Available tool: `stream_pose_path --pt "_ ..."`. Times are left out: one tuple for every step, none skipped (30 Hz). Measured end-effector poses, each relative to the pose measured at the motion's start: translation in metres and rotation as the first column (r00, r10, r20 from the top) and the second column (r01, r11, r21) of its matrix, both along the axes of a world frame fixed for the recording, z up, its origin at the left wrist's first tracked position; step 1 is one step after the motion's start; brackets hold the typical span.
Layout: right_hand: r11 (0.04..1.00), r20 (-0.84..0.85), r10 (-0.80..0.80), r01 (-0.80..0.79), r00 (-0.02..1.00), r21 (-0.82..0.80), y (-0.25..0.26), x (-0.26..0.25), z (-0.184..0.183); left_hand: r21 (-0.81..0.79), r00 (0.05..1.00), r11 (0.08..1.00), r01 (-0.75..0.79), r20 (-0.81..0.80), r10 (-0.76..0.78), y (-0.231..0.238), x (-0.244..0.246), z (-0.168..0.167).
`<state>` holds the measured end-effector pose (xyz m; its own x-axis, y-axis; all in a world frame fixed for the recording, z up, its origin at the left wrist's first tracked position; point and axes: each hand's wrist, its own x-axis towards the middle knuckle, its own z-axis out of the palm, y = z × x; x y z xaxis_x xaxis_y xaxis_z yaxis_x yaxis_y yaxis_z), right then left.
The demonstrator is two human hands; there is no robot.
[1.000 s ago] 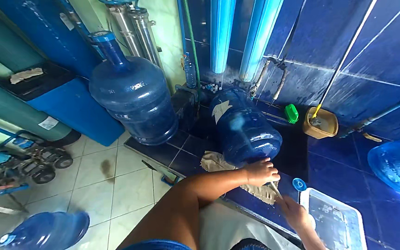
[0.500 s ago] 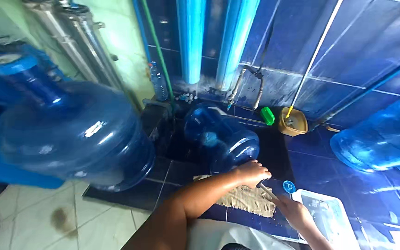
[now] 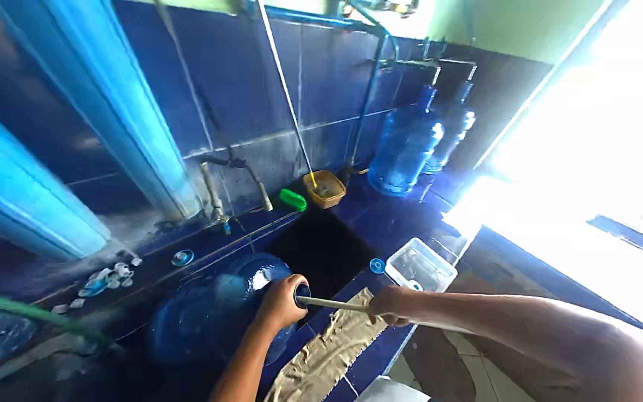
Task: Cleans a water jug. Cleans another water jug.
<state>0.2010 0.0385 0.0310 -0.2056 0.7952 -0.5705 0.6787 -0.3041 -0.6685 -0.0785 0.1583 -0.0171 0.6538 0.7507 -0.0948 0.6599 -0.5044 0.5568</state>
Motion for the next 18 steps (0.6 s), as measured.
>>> stream_pose_path --pt "0.996 -0.038 -0.09 0.089 0.995 -0.028 -0.006 -0.007 -0.003 -0.003 1.0 1.0 -0.001 0.003 0.001 0.003 0.003 0.001" --pt "0.998 0.067 -0.062 0.063 0.996 0.001 -0.004 -0.014 0.001 -0.001 1.0 1.0 0.011 0.018 -0.011 0.001 0.006 0.002" --pt "0.999 0.223 0.049 -0.053 0.974 0.011 0.005 -0.021 0.008 0.001 0.999 0.999 0.033 0.034 -0.033 -0.002 0.009 0.002" --pt "0.984 0.357 0.161 -0.176 0.92 0.008 0.015 -0.027 0.011 0.016 0.997 0.999 0.051 0.062 -0.052 -0.007 0.01 -0.002" --pt "0.966 0.441 0.228 -0.257 0.868 0.008 0.023 -0.034 0.011 0.031 0.995 0.998 0.061 0.081 -0.064 -0.011 0.011 -0.007" --pt "0.962 0.462 0.238 -0.272 0.854 0.008 0.027 -0.038 0.008 0.038 0.994 0.997 0.063 0.084 -0.066 -0.015 0.012 -0.008" --pt "0.974 0.408 0.197 -0.225 0.891 0.021 0.025 -0.039 0.0 0.042 0.995 0.997 0.06 0.083 -0.063 -0.02 0.014 -0.008" --pt "0.992 0.277 0.11 -0.121 0.955 0.022 0.016 -0.04 -0.01 0.04 0.995 0.998 0.057 0.075 -0.06 -0.025 0.015 -0.008" --pt "0.999 0.096 -0.019 0.022 0.995 -0.038 0.004 -0.04 -0.019 0.046 0.996 0.998 0.052 0.064 -0.055 -0.03 0.016 -0.008" --pt "0.979 -0.079 -0.157 0.144 0.984 -0.143 -0.005 -0.039 -0.028 0.058 0.997 0.997 0.044 0.065 -0.048 -0.034 0.017 -0.008" --pt "0.954 -0.168 -0.241 0.201 0.956 -0.223 -0.01 -0.038 -0.035 0.067 0.997 0.997 0.04 0.067 -0.045 -0.039 0.017 -0.009" --pt "0.959 -0.161 -0.226 0.19 0.961 -0.208 -0.01 -0.035 -0.04 0.069 0.997 0.997 0.044 0.064 -0.048 -0.042 0.017 -0.01" --pt "0.989 -0.064 -0.113 0.107 0.991 -0.098 -0.007 -0.029 -0.043 0.084 0.997 0.995 0.045 0.064 -0.051 -0.045 0.018 -0.011" --pt "0.998 0.108 0.046 -0.05 0.993 0.04 0.0 -0.022 -0.043 0.098 0.997 0.994 0.045 0.062 -0.051 -0.046 0.018 -0.012" --pt "0.969 0.264 0.169 -0.209 0.949 0.132 0.007 -0.015 -0.038 0.107 0.998 0.993 0.043 0.048 -0.049 -0.046 0.019 -0.012" --pt "0.934 0.346 0.238 -0.312 0.907 0.174 0.011 -0.008 -0.032 0.109 0.999 0.993 0.037 0.033 -0.041 -0.047 0.021 -0.011" --pt "0.923 0.353 0.267 -0.344 0.897 0.175 0.013 -0.003 -0.028 0.109 0.999 0.994 0.025 0.024 -0.028 -0.048 0.023 -0.01" --pt "0.939 0.293 0.257 -0.309 0.921 0.149 0.013 -0.001 -0.028 0.107 1.0 0.994 0.009 0.018 -0.011 -0.048 0.024 -0.009"
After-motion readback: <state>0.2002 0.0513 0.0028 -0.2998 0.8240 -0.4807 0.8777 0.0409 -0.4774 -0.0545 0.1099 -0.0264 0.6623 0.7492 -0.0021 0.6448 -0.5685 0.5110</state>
